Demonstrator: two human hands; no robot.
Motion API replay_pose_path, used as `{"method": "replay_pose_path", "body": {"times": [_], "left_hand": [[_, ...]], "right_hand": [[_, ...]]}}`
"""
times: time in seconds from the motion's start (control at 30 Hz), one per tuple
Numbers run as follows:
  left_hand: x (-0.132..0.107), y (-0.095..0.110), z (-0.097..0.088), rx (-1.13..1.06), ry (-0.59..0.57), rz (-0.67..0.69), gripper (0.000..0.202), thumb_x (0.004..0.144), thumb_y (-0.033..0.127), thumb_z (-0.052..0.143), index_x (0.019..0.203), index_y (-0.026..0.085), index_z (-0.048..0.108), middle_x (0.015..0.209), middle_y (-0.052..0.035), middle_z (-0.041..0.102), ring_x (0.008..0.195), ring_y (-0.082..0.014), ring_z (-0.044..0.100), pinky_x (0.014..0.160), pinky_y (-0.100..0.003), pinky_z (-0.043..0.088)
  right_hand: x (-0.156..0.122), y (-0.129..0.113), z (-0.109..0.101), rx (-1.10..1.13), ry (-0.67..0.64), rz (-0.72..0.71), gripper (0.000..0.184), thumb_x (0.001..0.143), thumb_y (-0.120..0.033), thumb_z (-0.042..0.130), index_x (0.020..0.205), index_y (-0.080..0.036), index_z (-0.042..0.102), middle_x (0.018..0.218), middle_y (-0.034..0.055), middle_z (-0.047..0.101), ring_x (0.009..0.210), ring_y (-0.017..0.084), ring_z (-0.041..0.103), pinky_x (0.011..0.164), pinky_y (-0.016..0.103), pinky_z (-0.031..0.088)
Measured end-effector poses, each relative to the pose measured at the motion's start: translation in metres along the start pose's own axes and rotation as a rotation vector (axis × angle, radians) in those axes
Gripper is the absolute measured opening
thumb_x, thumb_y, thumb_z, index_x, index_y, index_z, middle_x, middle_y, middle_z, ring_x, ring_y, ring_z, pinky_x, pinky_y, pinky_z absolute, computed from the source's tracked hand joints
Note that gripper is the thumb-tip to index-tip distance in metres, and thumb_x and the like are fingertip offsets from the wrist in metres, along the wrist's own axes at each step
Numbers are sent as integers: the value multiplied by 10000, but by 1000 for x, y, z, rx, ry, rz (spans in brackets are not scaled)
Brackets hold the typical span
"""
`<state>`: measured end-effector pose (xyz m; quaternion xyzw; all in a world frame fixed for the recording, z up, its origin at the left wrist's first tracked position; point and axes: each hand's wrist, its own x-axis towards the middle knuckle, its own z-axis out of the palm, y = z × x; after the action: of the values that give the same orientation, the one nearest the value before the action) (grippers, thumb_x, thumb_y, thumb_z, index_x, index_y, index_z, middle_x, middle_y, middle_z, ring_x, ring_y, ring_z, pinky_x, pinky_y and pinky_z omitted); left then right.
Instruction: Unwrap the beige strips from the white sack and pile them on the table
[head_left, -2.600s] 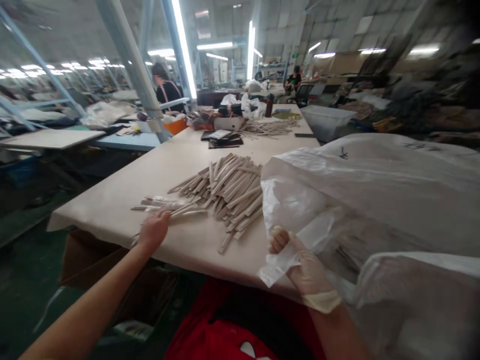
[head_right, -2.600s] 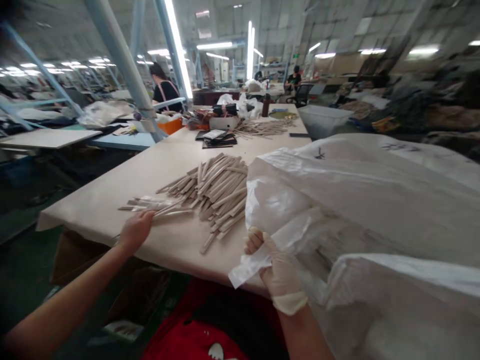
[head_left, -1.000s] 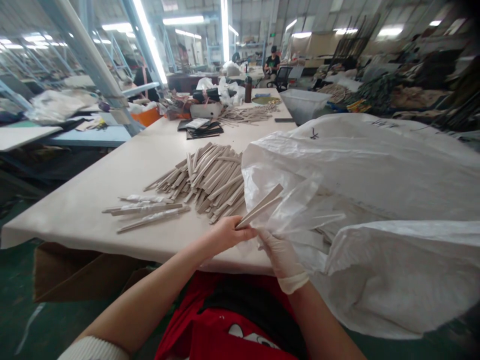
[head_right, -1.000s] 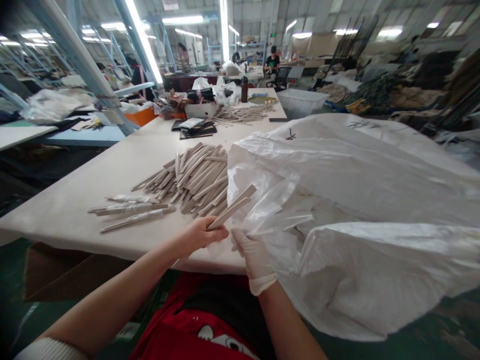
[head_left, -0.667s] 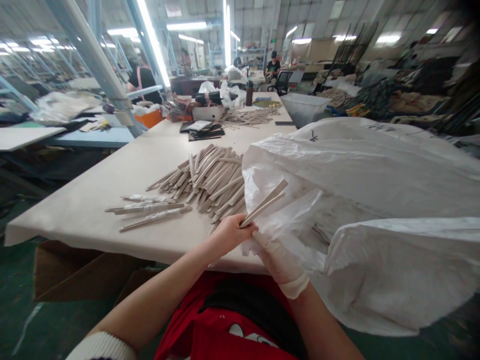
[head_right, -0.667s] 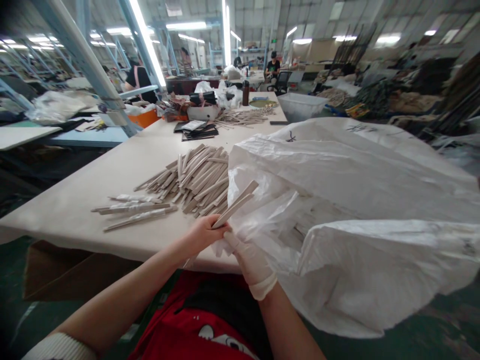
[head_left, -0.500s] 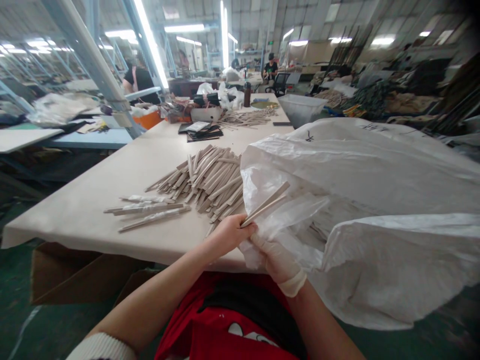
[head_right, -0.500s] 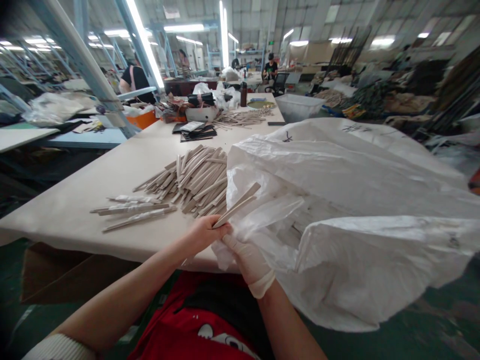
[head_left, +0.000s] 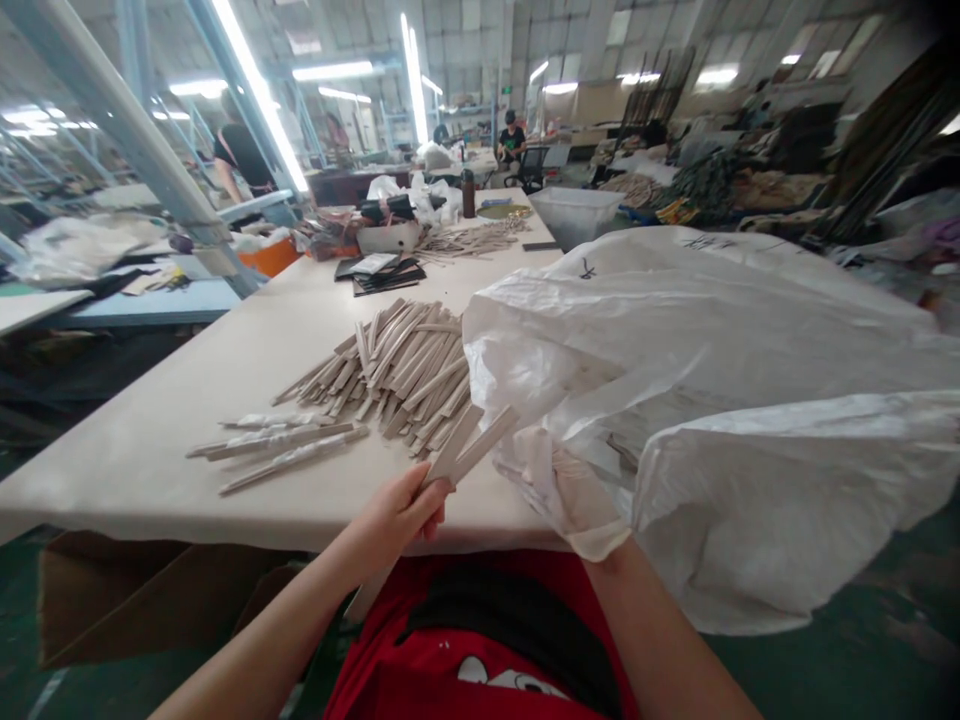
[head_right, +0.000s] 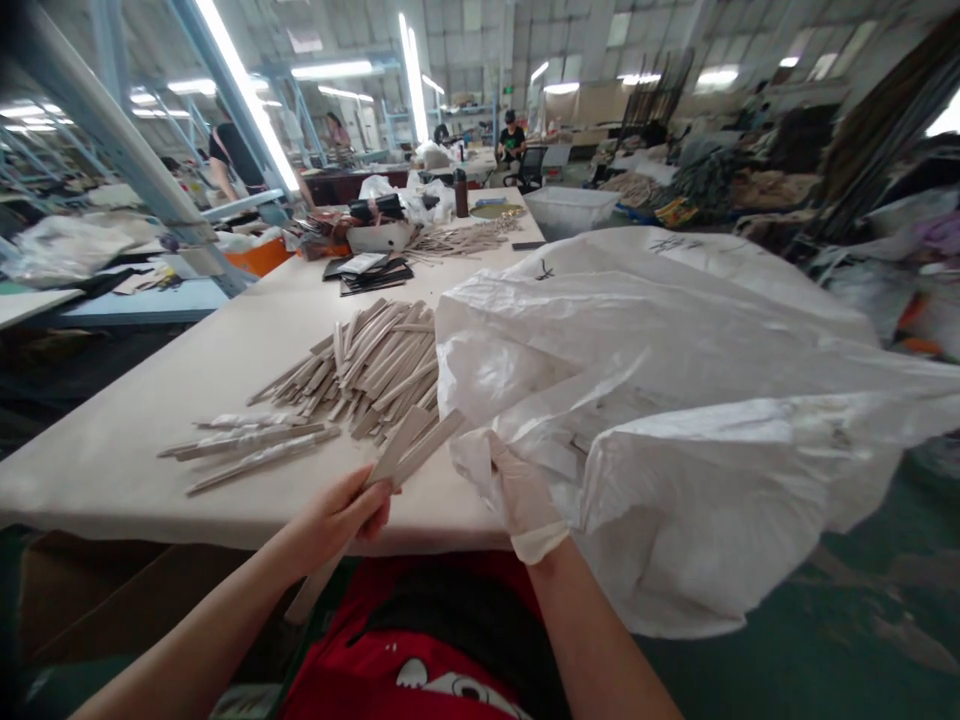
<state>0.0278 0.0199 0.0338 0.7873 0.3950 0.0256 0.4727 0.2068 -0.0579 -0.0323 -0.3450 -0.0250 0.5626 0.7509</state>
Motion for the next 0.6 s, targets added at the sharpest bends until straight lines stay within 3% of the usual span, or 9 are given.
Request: {"method": "replay_pose_path", "body": {"times": [0.1,0.23,0.43,0.5,0.6], "left_hand": [[-10,-4,0,99,13,-10,317,845,425,367,671,178,460,485,60,446,468,-84,424,489,-195,336],[-15,-4,0,165,31,-19,323,843,435,364,652,184,436,494,69,403,473,-84,391,481,-200,306],[-11,-1,4,229,25,-13,318,834,421,373,626,186,426,506,63,400,482,-87,396,476,-203,285],[-5,-1,8,212,44,1,323,834,418,371,617,185,427,509,59,413,474,-84,401,470,-200,288],[3,-5,13,123,28,17,341,847,426,330,645,180,452,507,51,453,460,-83,425,472,-197,316]], "right_hand": [[-3,-8,5,79,38,90,296,581,-367,757,756,-156,645,709,10,678,690,169,628,651,280,534],[-1,-10,2,33,99,45,288,578,-389,756,741,-186,634,665,-11,662,640,156,615,568,260,515],[-1,5,-5,-402,300,-172,334,572,-486,724,661,-179,629,581,-25,589,566,123,524,558,245,440],[-6,15,2,-576,252,-196,347,561,-501,719,609,-173,617,539,-28,554,524,112,481,516,241,396],[-13,29,12,-633,76,-75,397,563,-535,695,498,-170,552,449,-46,457,440,92,398,449,245,328]]}}
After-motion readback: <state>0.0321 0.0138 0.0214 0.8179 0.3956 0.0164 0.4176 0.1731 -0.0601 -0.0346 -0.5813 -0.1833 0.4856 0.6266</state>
